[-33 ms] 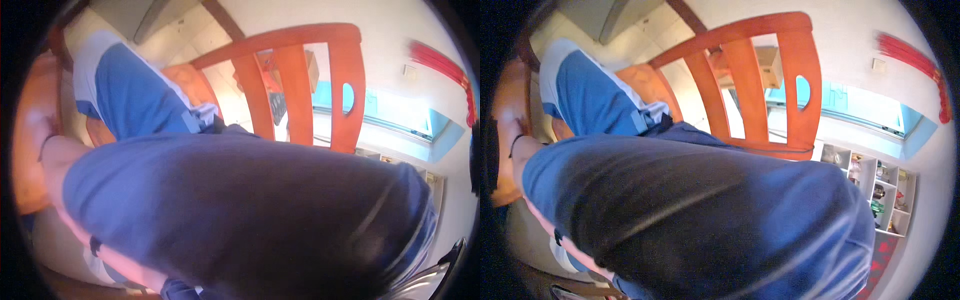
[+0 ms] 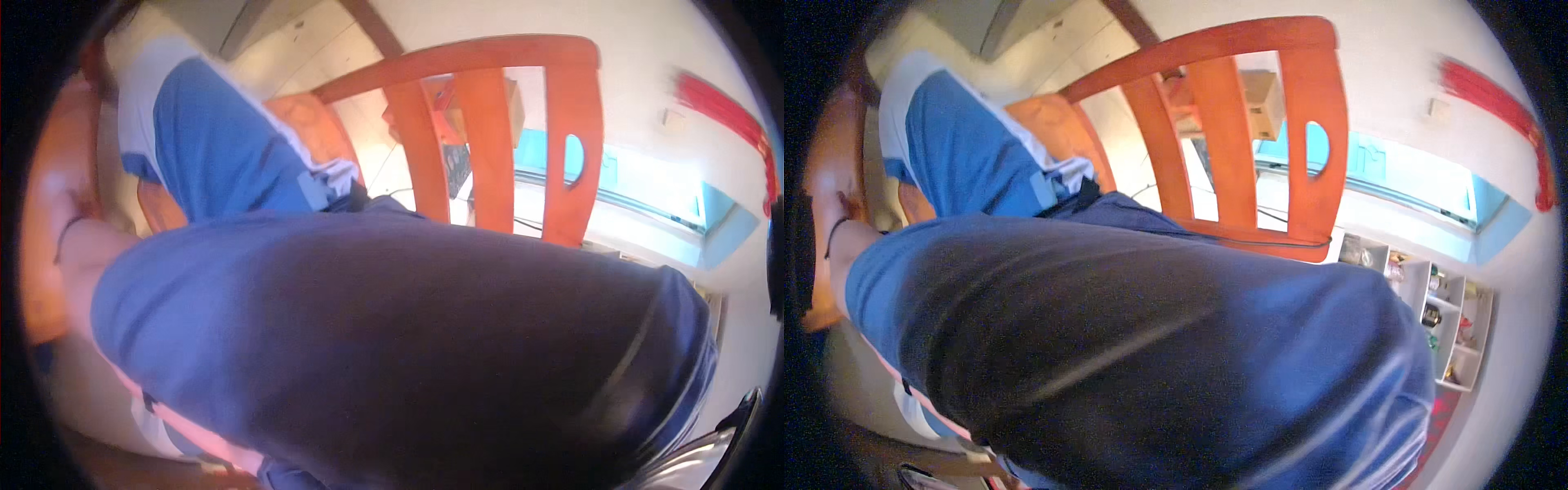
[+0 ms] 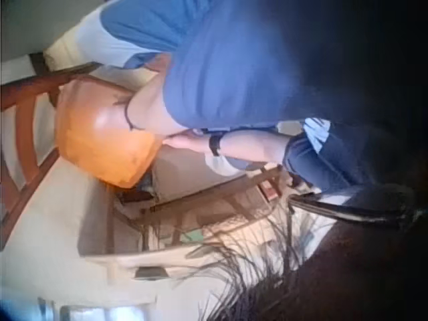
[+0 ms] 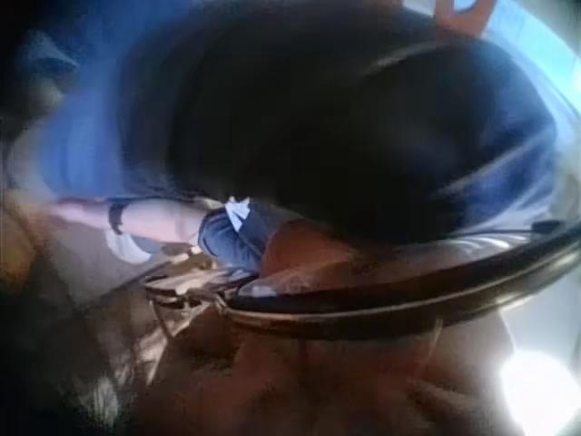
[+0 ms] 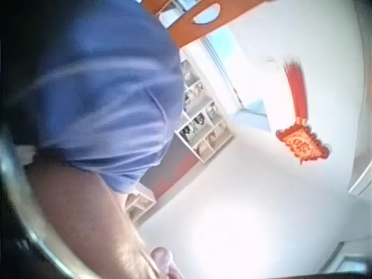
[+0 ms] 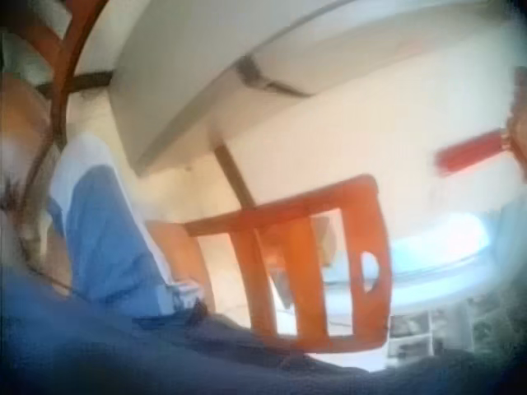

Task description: The recorder is applying white tape or paper to the back and seat of a wooden chair.

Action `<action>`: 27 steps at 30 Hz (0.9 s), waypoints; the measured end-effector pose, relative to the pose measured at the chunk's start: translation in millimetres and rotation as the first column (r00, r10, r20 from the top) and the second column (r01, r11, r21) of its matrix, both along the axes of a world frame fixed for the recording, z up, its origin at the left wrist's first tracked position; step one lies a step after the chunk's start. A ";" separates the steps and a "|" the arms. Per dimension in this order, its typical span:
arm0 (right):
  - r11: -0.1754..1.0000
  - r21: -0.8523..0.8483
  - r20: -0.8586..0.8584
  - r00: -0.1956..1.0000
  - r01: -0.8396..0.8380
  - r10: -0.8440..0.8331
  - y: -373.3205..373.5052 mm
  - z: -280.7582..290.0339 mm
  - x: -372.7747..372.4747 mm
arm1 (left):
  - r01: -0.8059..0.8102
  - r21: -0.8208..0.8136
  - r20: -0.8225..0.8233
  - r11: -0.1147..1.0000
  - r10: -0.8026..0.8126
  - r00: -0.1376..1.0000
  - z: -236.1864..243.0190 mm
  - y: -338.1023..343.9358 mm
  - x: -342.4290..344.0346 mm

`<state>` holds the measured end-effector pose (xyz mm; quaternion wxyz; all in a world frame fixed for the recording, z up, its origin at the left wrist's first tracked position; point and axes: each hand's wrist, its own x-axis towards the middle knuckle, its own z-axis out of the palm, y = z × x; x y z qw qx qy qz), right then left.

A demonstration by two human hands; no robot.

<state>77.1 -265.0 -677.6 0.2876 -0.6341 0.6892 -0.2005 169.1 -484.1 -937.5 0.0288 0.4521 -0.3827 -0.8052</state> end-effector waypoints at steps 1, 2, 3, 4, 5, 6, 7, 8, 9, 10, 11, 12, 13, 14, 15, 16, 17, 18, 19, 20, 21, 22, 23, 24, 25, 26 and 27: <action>0.999 -0.012 0.071 0.996 -0.052 0.053 0.9 7.6 28.2 | -0.012 -0.002 0.013 1.000 0.012 1.000 0.4 -5.9 8.5; 0.997 -0.011 0.127 0.989 -0.080 0.081 6.6 13.8 46.3 | -0.019 -0.003 0.021 1.000 0.019 1.000 1.1 -11.1 16.9; 0.994 -0.008 0.176 0.978 -0.108 0.108 12.2 20.1 63.9 | -0.029 -0.005 0.024 1.000 0.029 0.999 1.5 -15.2 24.2; 0.993 0.006 0.221 0.968 -0.122 0.117 20.8 25.0 74.8 | -0.035 -0.002 0.027 0.999 0.035 0.999 1.5 -18.2 30.1; 0.990 -0.002 0.286 0.948 -0.142 0.137 30.7 31.4 86.9 | -0.034 -0.004 0.040 0.999 0.034 0.999 1.8 -21.1 36.7; 0.988 0.004 0.334 0.932 -0.153 0.143 41.3 36.2 91.7 | -0.035 0.001 0.052 0.999 0.035 0.998 1.4 -22.8 41.8; 0.986 0.008 0.374 0.915 -0.165 0.150 52.1 43.0 98.1 | -0.043 0.001 0.064 0.999 0.043 0.997 1.3 -24.3 47.3; 0.982 0.007 0.407 0.897 -0.189 0.170 59.9 50.4 105.3 | -0.058 0.000 0.071 0.998 0.058 0.996 1.5 -25.9 53.3; 0.978 0.009 0.434 0.882 -0.210 0.185 70.4 58.6 108.3 | -0.068 0.000 0.074 0.998 0.068 0.995 2.1 -27.8 59.5; 0.974 0.013 0.453 0.870 -0.226 0.195 77.3 66.7 113.2 | -0.080 -0.002 0.076 0.997 0.080 0.994 2.9 -30.0 66.0; 0.971 0.017 0.475 0.857 -0.238 0.201 84.8 74.4 115.4 | -0.090 -0.002 0.077 0.996 0.090 0.993 3.6 -32.4 72.2; 0.968 0.021 0.498 0.842 -0.248 0.205 91.5 81.2 118.0 | -0.096 -0.004 0.084 0.995 0.096 0.992 4.2 -35.2 78.2; 0.968 0.027 0.510 0.837 -0.248 0.200 98.3 85.7 118.0 | -0.102 -0.005 0.089 0.995 0.102 0.991 5.0 -38.6 83.9; 0.970 0.033 0.519 0.833 -0.241 0.190 105.7 88.4 116.4 | -0.107 -0.011 0.081 0.994 0.107 0.991 5.7 -42.4 88.9; 0.966 0.037 0.516 0.833 -0.255 0.200 108.6 89.0 116.7 | -0.118 -0.021 0.072 0.993 0.119 0.990 6.5 -46.3 93.9; 0.961 0.041 0.512 0.832 -0.273 0.214 112.3 88.1 117.5 | -0.131 -0.027 0.071 0.991 0.133 0.989 7.3 -49.7 99.6; 0.955 0.039 0.512 0.827 -0.293 0.232 113.6 85.1 119.1 | -0.146 -0.039 0.066 0.989 0.148 0.987 7.9 -52.7 105.2; 0.954 0.044 0.509 0.828 -0.297 0.234 113.2 81.0 121.4 | -0.151 -0.054 0.060 0.987 0.154 0.986 8.4 -55.1 110.1; 0.951 0.037 0.503 0.828 -0.306 0.247 111.3 75.9 123.5 | -0.151 -0.112 0.019 0.982 0.154 0.988 8.5 -56.8 114.2; 0.952 0.032 0.500 0.829 -0.306 0.250 106.9 70.9 127.3 | -0.159 -0.068 0.031 0.985 0.161 0.986 8.6 -58.2 117.0; 0.954 0.018 0.493 0.833 -0.299 0.252 101.0 66.1 130.2 | -0.171 -0.063 0.018 0.983 0.173 0.985 8.5 -59.3 118.5; 0.958 0.009 0.482 0.840 -0.288 0.248 95.1 62.1 133.1 | -0.212 0.003 0.047 0.977 0.211 0.976 7.8 -60.0 118.0; 0.965 0.009 0.457 0.860 -0.262 0.229 88.1 58.3 133.2 | -0.204 -0.016 0.056 0.979 0.205 0.977 6.3 -60.4 114.9; 0.970 0.017 0.450 0.869 -0.242 0.209 81.6 54.1 132.5 | -0.153 -0.009 -0.010 0.988 0.153 0.988 4.2 -60.2 110.4; 0.975 0.039 0.425 0.887 -0.219 0.182 74.4 50.5 130.5 | -0.151 0.004 -0.002 0.989 0.151 0.989 1.7 -59.6 105.3; 0.978 0.054 0.406 0.899 -0.202 0.163 69.0 46.8 126.9 | -0.154 0.017 0.015 0.988 0.153 0.988 -1.1 -58.8 98.9; 0.982 0.065 0.389 0.911 -0.178 0.140 61.3 44.3 122.0 | -0.138 0.026 0.026 0.990 0.137 0.990 -3.2 -58.8 90.8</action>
